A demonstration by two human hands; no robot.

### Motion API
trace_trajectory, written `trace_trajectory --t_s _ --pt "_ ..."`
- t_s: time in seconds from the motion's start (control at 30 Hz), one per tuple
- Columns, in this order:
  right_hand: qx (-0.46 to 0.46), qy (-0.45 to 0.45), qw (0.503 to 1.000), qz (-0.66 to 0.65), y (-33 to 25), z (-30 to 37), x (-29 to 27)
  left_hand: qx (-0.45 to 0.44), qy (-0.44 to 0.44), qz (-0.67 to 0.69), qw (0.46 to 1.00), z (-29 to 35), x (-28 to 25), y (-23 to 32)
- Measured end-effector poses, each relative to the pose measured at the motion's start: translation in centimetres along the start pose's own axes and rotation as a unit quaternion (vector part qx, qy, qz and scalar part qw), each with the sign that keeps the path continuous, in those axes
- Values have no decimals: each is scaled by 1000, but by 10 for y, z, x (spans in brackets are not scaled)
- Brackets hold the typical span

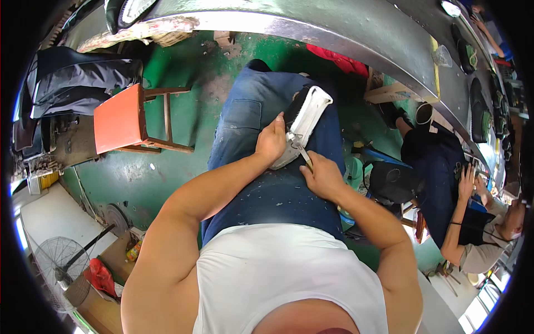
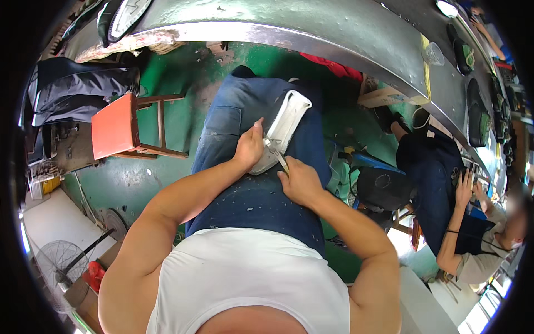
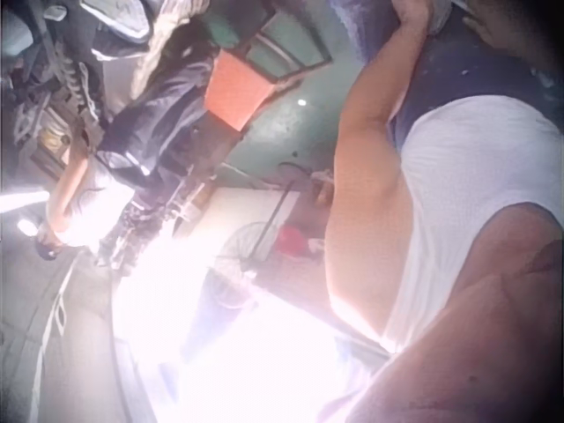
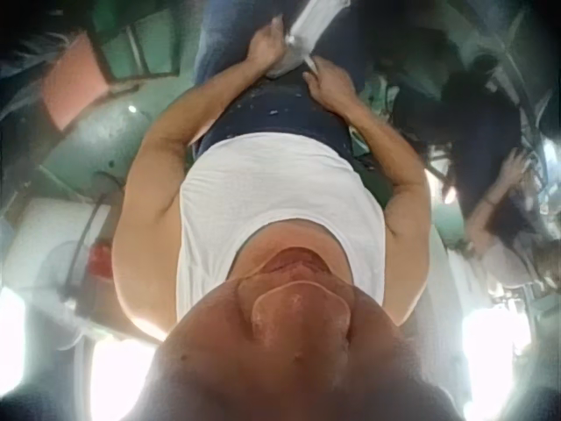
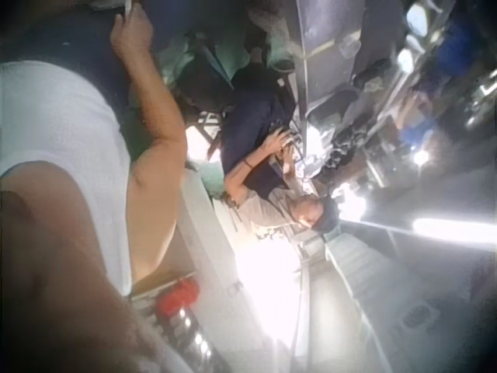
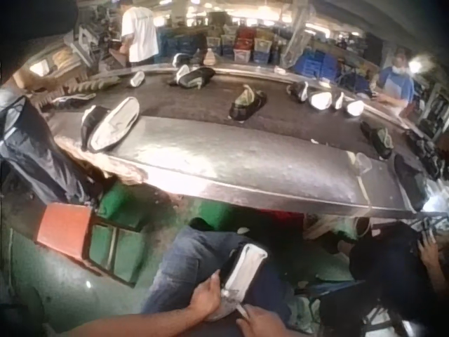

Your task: The person is hammering the shoe upper onto the last to ensure it is properly shaped and secured to the sole.

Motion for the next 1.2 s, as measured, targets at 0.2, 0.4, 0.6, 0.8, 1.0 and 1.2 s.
trace_trajectory --t_s 0.2,0.4,0.6,0.8,1.0,1.2 --pt "1 -66 997 26 12 4 -40 74 10 -111 991 4 3 -8" --pt "50 -3 984 171 18 -9 -54 222 -34 -137 965 21 3 2" --pt "17 147 989 26 57 3 -16 346 -105 -272 891 14 -6 15" --pt "79 36 996 11 69 8 -40 339 -169 -344 859 11 -2 25" --pt "153 -84 962 -210 88 5 -76 313 -222 -335 860 -1 -7 40" --pt "51 101 992 53 60 -37 -56 274 -212 -414 842 7 -7 62"
Point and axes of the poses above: each hand's wrist, its own z-axis away from the middle knuckle, its own x-axis out of the palm, y = z × x, the point moved 2 cm from there along -z, towards the middle knuckle, and after that the axes turned 1 degree about x, right-handed, at the moved point
